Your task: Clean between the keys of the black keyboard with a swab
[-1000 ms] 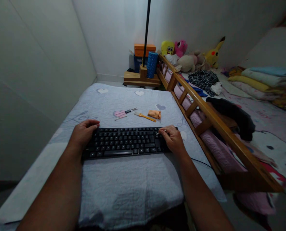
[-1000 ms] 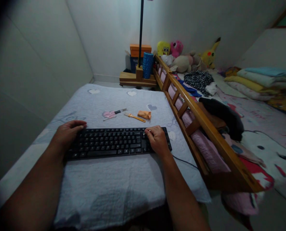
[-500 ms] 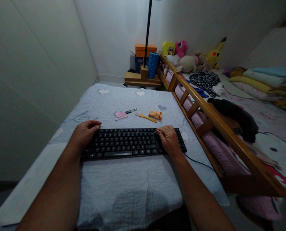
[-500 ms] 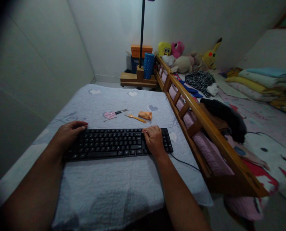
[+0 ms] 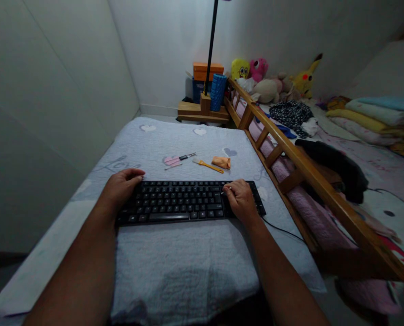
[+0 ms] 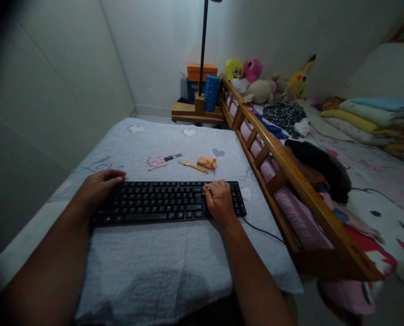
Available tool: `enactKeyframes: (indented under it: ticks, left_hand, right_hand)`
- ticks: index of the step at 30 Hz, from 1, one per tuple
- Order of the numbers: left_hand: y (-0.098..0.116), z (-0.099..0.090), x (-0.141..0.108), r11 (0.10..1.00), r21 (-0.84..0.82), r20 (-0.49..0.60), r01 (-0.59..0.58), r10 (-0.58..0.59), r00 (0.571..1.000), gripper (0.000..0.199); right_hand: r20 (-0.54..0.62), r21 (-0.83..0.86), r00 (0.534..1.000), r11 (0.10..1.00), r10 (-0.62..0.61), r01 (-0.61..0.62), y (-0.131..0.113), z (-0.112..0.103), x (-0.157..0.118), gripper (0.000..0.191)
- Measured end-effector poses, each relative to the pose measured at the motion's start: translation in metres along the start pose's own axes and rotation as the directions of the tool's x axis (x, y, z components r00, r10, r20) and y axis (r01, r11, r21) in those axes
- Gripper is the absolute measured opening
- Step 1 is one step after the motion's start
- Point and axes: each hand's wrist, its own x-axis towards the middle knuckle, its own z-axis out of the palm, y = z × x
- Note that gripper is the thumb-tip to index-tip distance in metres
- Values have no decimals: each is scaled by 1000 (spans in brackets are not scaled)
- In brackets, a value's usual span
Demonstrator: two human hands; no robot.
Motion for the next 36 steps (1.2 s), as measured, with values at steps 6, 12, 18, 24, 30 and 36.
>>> enactKeyframes:
  ticks: [6,12,18,24,30,36]
  left_hand:
    - [-6,3,2,998,-58,4,31,-31,1000,40]
    - [-7,3,2,997,-67,10,33,-32,999,41]
    - [-8,3,2,994,-101,12,50,-49,999,41]
    - [-9,4,2,995,-93,1,39,-39,999,40]
    - [-4,5,0,991,-120,3,60,-60,998,41]
    - [-5,5,0,994,-101,-18,51,-54,998,40]
  right_hand:
    - [-19,15,1000,1000,16,-16,4,3,0,20]
    - [-31,28,999,999,20,-19,6,5,3,19]
    - [-19,36,1000,999,19,-18,4,2,2,19]
    - [15,47,1000,999,19,-20,-1,-4,-2,19]
    - [46,86,998,996,31,-34,-3,-9,-4,21]
    - [59,126,997,991,41,-49,0,-12,-5,21]
